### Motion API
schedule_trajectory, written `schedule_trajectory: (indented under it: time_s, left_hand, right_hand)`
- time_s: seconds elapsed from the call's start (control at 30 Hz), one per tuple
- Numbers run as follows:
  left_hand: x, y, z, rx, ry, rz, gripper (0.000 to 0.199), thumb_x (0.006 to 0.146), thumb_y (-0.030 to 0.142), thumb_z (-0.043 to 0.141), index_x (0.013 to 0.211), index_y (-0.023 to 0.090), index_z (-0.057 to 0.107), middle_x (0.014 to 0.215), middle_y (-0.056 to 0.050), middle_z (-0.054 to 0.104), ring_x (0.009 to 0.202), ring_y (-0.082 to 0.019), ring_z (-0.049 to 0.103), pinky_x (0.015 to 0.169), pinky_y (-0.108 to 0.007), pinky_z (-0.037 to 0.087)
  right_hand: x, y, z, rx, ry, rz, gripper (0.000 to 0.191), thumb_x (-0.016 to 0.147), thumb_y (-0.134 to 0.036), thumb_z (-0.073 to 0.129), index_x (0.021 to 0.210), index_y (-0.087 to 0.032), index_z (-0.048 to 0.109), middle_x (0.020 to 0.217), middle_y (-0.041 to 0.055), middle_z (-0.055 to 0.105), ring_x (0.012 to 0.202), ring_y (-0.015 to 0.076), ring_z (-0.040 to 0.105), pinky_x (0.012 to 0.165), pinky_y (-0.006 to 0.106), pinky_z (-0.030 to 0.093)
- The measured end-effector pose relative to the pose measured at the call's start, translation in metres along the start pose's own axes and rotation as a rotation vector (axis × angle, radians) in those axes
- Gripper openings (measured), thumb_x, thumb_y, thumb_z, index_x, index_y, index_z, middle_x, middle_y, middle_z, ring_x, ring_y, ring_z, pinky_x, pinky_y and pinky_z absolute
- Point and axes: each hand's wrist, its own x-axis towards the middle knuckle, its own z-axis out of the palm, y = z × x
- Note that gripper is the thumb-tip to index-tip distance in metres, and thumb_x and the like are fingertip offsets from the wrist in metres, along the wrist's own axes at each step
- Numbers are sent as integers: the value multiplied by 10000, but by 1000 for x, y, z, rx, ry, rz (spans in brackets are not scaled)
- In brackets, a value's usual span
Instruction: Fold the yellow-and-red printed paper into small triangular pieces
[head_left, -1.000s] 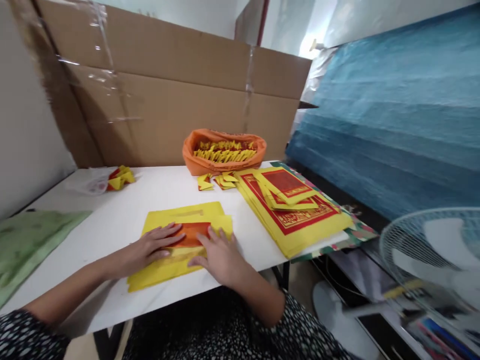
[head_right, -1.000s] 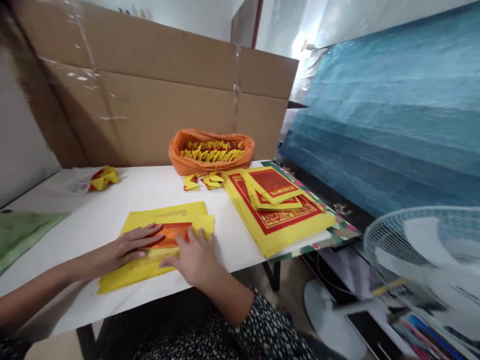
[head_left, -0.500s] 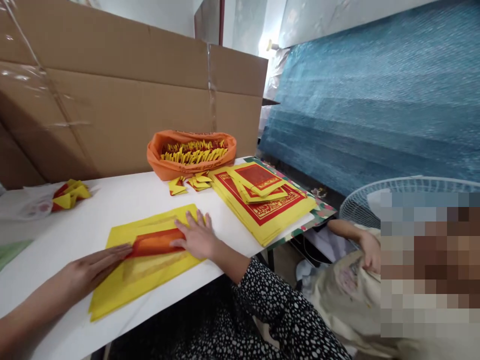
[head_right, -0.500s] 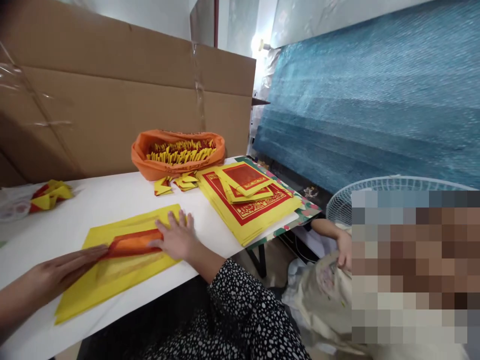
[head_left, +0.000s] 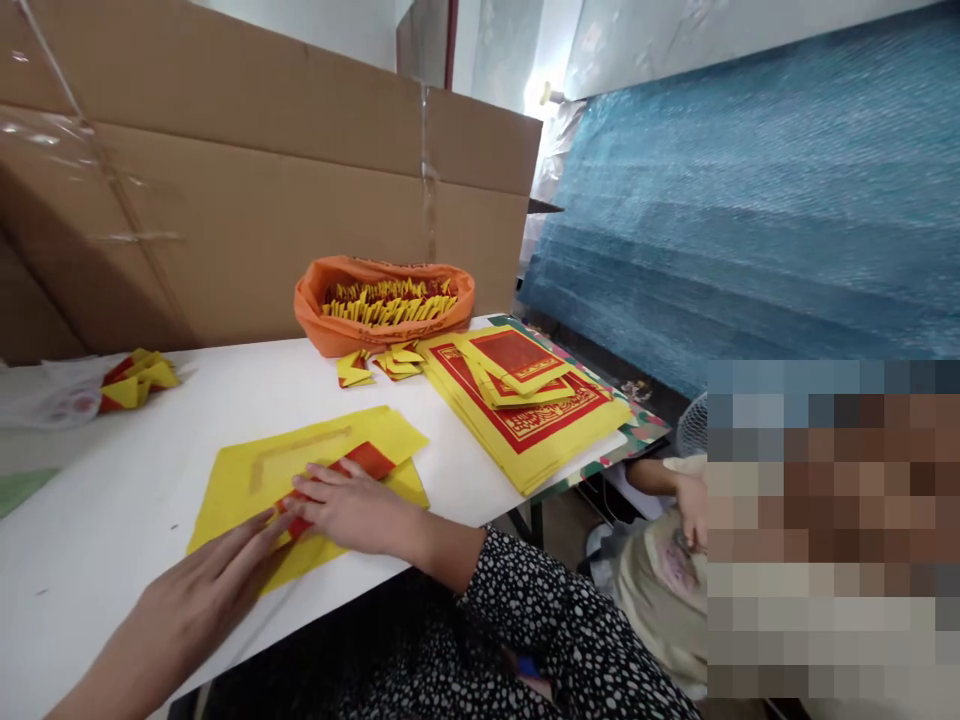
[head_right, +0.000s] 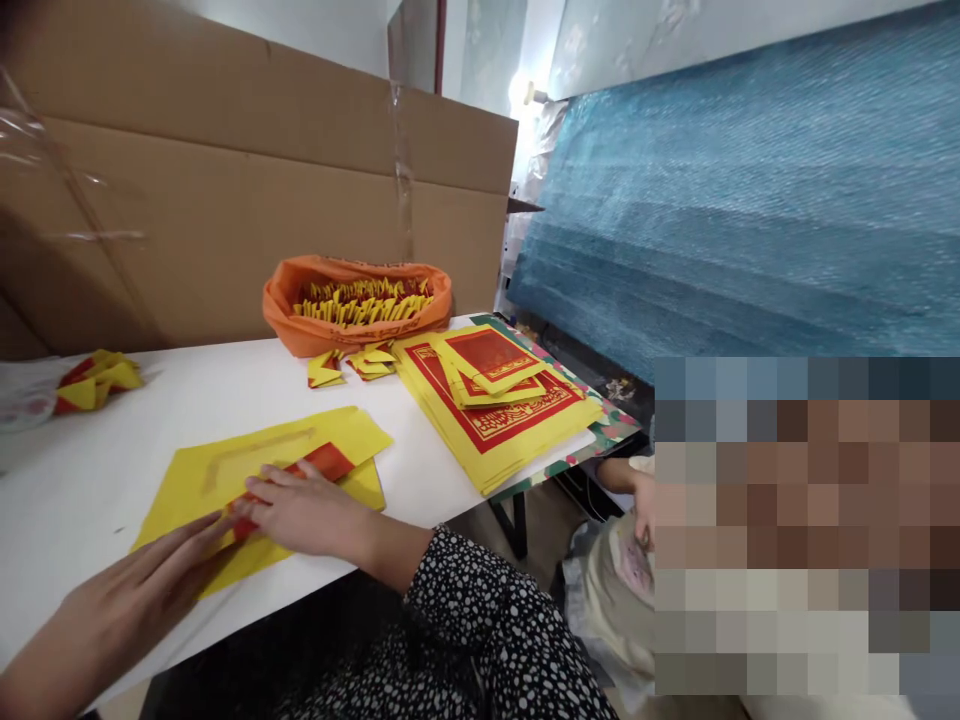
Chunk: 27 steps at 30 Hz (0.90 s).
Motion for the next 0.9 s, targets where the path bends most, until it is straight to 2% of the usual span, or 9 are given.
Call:
schedule_trajectory:
  time_s: [0.13, 0.2, 0.3, 0.43, 0.5, 0.57, 0.67, 0.73, 0.9]
  left_hand:
    - [-2, -6, -4, 36, -43, -118, 379, 958, 396, 390, 1186, 263, 662, 1253, -33, 658, 985, -249, 702, 889, -382, 583]
    - [-5, -9, -9, -38, -93, -122, 386, 977, 398, 380, 1157, 231, 677, 1261, -34, 654, 1061, -219, 674, 970, -349, 540]
    - [-3, -7, -16, -116, -80, -146, 359, 981, 345, 388, 1118, 208, 690, 1208, -59, 678, 1079, -201, 658, 974, -355, 534]
    - [6, -4, -22, -228, -32, -167, 272, 953, 280, 450, 1015, 212, 707, 1108, -69, 699, 1032, -194, 646, 915, -351, 536]
    - [10, -6, -22, -280, -17, -216, 218, 927, 270, 498, 959, 214, 706, 995, -57, 711, 956, -194, 648, 857, -341, 535]
    - [12, -8, -19, -316, 9, -326, 177, 897, 276, 536, 917, 215, 702, 900, -41, 697, 862, -188, 644, 787, -323, 525]
    - [14, -11, -13, -399, 53, -508, 162, 848, 286, 572, 931, 204, 684, 858, -28, 668, 786, -176, 633, 744, -306, 497]
    - [18, -12, -9, -466, 54, -582, 202, 824, 298, 584, 977, 192, 660, 827, -18, 655, 758, -173, 624, 729, -300, 481]
    - [29, -12, -4, -494, 10, -623, 200, 837, 310, 528, 971, 180, 601, 748, 0, 608, 709, -173, 587, 673, -287, 438]
  right_hand:
    - [-10, 7, 10, 182, -27, -18, 436, 1020, -349, 368, 1426, -200, 429, 1505, 56, 416, 1423, 201, 282, 1166, 370, 233]
    - [-13, 5, 13, 296, -29, -9, 507, 991, -395, 441, 1433, -145, 424, 1508, 112, 405, 1424, 238, 282, 1168, 412, 228]
    - [-13, -8, 15, 457, 64, 19, 447, 952, -351, 539, 1364, -178, 526, 1455, 103, 479, 1373, 255, 360, 1138, 440, 276]
    - [-6, -25, 18, 707, 224, 221, 157, 889, -279, 639, 982, -210, 745, 1093, 52, 700, 1050, 199, 584, 958, 326, 437]
    - [-1, -26, 19, 783, 264, 373, 139, 879, -257, 641, 805, -197, 742, 876, 35, 705, 864, 180, 613, 816, 288, 470]
    - [3, -23, 20, 831, 279, 485, 166, 874, -255, 631, 746, -189, 714, 774, 21, 681, 748, 171, 610, 703, 268, 458]
    - [8, -16, 21, 837, 267, 584, 88, 867, -234, 620, 880, -192, 697, 746, 5, 681, 704, 176, 618, 657, 264, 440]
    - [10, -15, 20, 747, 236, 616, 167, 874, -209, 605, 1031, -197, 660, 768, 6, 689, 732, 193, 632, 669, 273, 436]
    - [14, -20, 16, 488, 134, 647, 241, 929, -191, 533, 1170, -204, 551, 920, 45, 708, 845, 221, 660, 670, 284, 414]
